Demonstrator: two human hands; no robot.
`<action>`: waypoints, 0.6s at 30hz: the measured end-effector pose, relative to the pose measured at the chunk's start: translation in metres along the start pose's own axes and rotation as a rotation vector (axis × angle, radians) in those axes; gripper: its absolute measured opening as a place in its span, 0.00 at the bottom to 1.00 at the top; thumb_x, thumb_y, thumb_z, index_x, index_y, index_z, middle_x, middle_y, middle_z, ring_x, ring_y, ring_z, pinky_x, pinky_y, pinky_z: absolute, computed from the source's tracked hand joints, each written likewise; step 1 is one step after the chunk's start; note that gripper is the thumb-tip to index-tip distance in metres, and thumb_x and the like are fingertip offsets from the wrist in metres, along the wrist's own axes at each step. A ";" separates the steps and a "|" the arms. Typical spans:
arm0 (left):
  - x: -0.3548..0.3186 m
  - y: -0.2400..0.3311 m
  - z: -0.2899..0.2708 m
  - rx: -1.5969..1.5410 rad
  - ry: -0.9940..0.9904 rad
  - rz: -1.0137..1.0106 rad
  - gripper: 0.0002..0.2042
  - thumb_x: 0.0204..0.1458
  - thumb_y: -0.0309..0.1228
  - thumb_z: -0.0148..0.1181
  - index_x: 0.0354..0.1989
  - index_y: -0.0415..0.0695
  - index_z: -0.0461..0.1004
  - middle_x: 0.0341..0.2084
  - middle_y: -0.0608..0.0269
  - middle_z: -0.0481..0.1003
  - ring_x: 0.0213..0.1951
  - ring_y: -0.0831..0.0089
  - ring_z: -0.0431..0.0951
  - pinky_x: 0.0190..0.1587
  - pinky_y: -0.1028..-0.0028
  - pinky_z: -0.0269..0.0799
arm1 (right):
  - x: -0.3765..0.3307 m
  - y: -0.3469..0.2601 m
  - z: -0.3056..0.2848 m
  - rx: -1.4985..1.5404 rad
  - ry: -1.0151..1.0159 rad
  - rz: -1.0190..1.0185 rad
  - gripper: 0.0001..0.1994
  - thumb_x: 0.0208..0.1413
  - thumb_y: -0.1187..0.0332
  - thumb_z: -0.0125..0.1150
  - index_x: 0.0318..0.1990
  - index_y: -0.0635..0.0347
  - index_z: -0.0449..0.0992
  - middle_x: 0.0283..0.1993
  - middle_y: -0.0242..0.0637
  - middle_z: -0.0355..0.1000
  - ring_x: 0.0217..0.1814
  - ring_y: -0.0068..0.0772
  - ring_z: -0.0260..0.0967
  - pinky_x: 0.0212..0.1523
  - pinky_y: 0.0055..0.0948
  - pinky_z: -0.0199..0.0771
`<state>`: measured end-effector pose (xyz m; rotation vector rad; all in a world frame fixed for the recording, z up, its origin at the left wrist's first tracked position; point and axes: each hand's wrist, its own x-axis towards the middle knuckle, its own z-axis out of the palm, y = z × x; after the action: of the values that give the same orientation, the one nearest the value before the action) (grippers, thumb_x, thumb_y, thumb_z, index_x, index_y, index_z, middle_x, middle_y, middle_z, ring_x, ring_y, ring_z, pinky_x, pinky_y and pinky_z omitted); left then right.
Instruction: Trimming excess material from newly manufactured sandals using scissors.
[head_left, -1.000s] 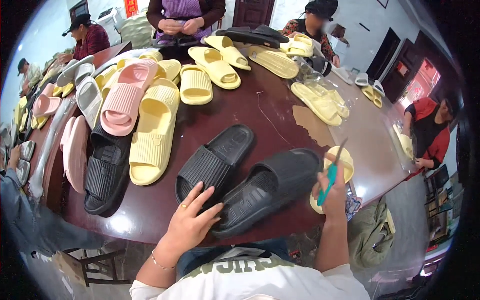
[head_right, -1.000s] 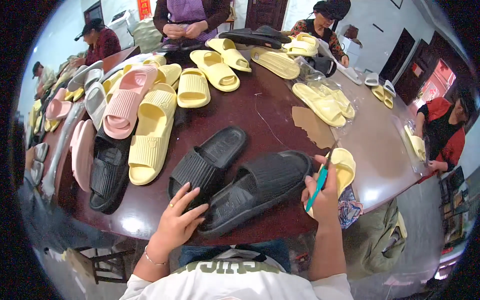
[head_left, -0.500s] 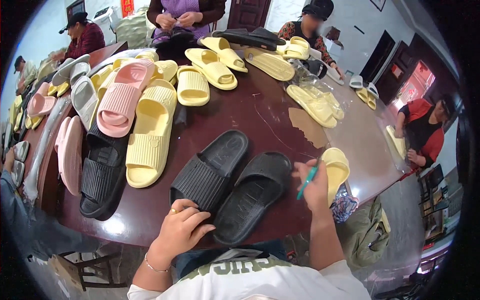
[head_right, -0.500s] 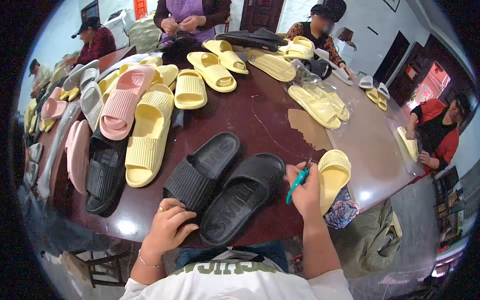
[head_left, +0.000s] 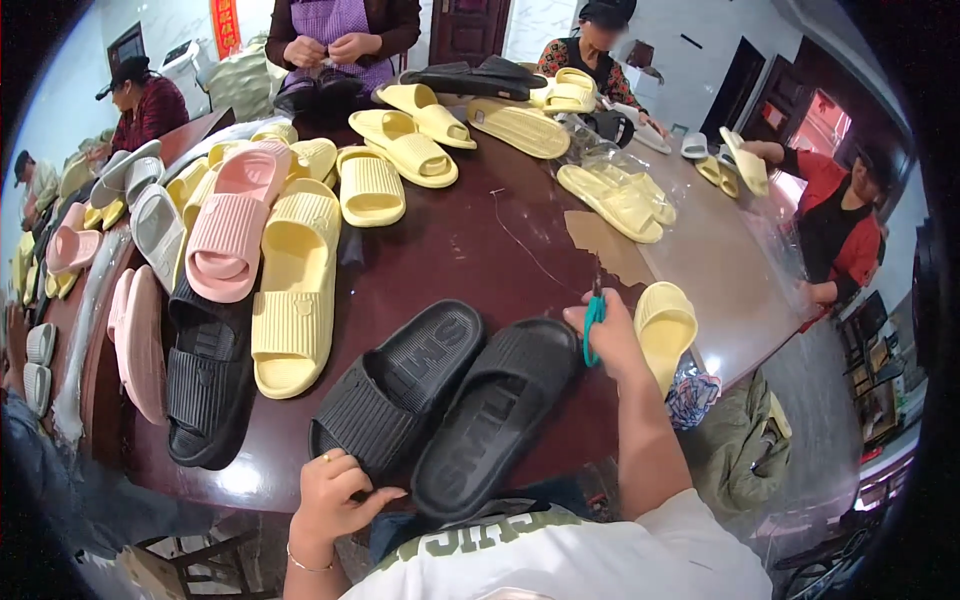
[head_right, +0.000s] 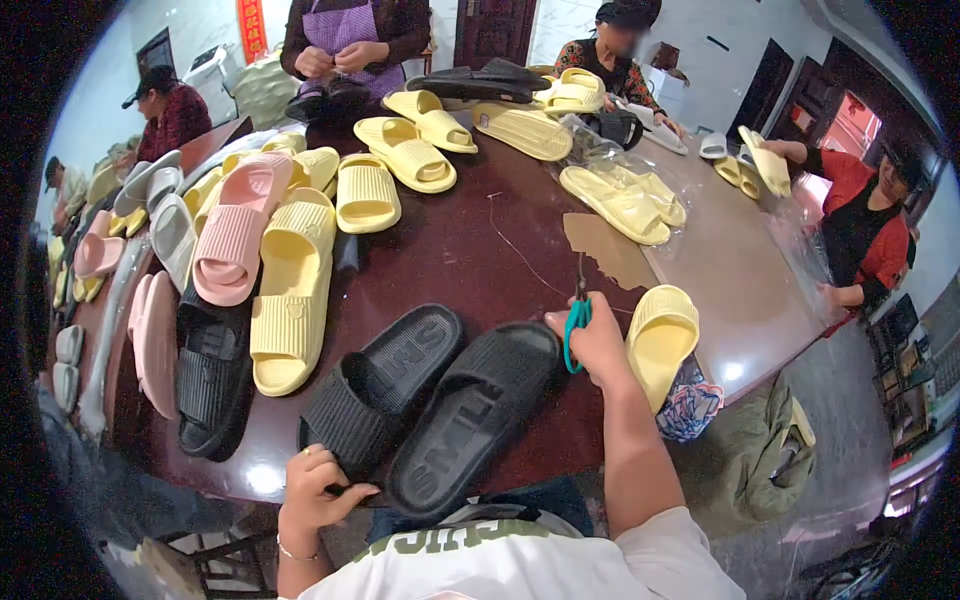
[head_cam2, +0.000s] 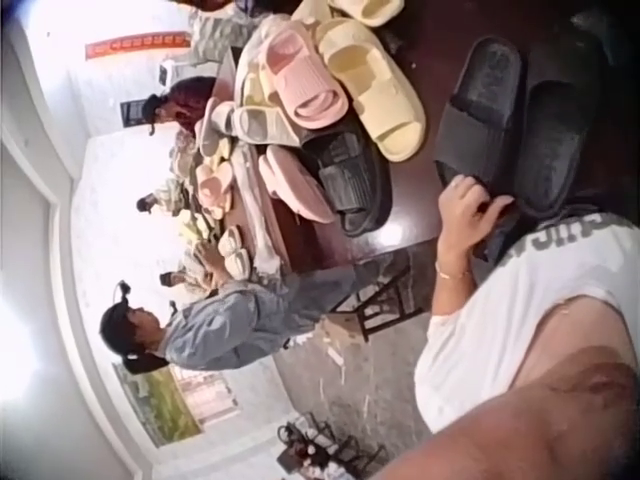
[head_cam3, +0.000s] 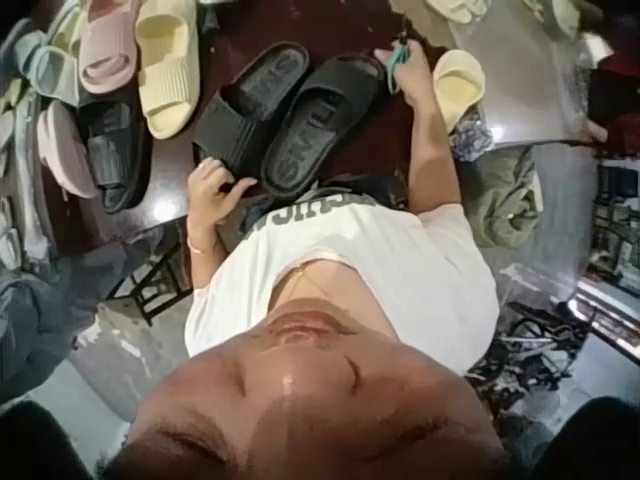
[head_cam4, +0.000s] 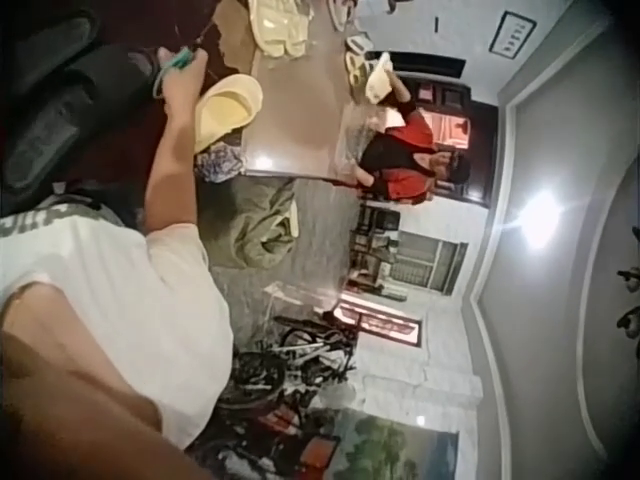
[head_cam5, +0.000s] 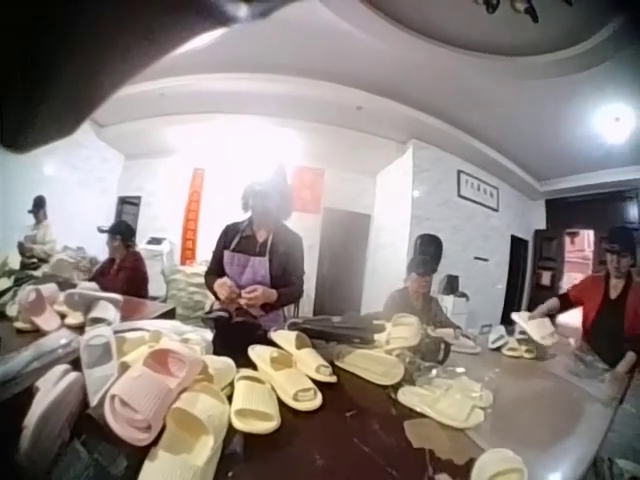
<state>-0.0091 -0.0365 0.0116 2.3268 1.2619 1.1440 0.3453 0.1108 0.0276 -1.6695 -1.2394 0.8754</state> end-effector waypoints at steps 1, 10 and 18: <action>0.001 -0.002 0.000 0.001 0.001 0.001 0.20 0.23 0.33 0.73 0.10 0.45 0.62 0.09 0.65 0.61 0.14 0.69 0.62 0.18 0.72 0.54 | -0.003 -0.002 0.001 0.001 0.000 -0.001 0.23 0.43 0.66 0.67 0.44 0.64 0.63 0.34 0.37 0.71 0.35 0.28 0.70 0.37 0.27 0.68; -0.008 -0.007 -0.001 0.019 0.099 -0.043 0.19 0.26 0.32 0.73 0.11 0.45 0.61 0.11 0.64 0.62 0.17 0.68 0.62 0.21 0.71 0.55 | -0.026 -0.025 -0.009 -0.213 -0.376 -0.056 0.19 0.41 0.71 0.66 0.41 0.61 0.66 0.27 0.28 0.67 0.28 0.21 0.65 0.30 0.21 0.65; 0.011 0.002 -0.004 0.167 0.384 -0.230 0.29 0.31 0.40 0.70 0.43 0.40 0.66 0.45 0.46 0.64 0.49 0.49 0.64 0.50 0.60 0.59 | -0.015 -0.022 -0.056 0.197 -0.007 -0.152 0.16 0.41 0.72 0.65 0.40 0.58 0.70 0.29 0.27 0.67 0.29 0.18 0.64 0.31 0.19 0.64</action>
<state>-0.0078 -0.0295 0.0212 2.0578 1.7667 1.5006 0.3833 0.0866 0.0702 -1.3992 -1.2251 0.8807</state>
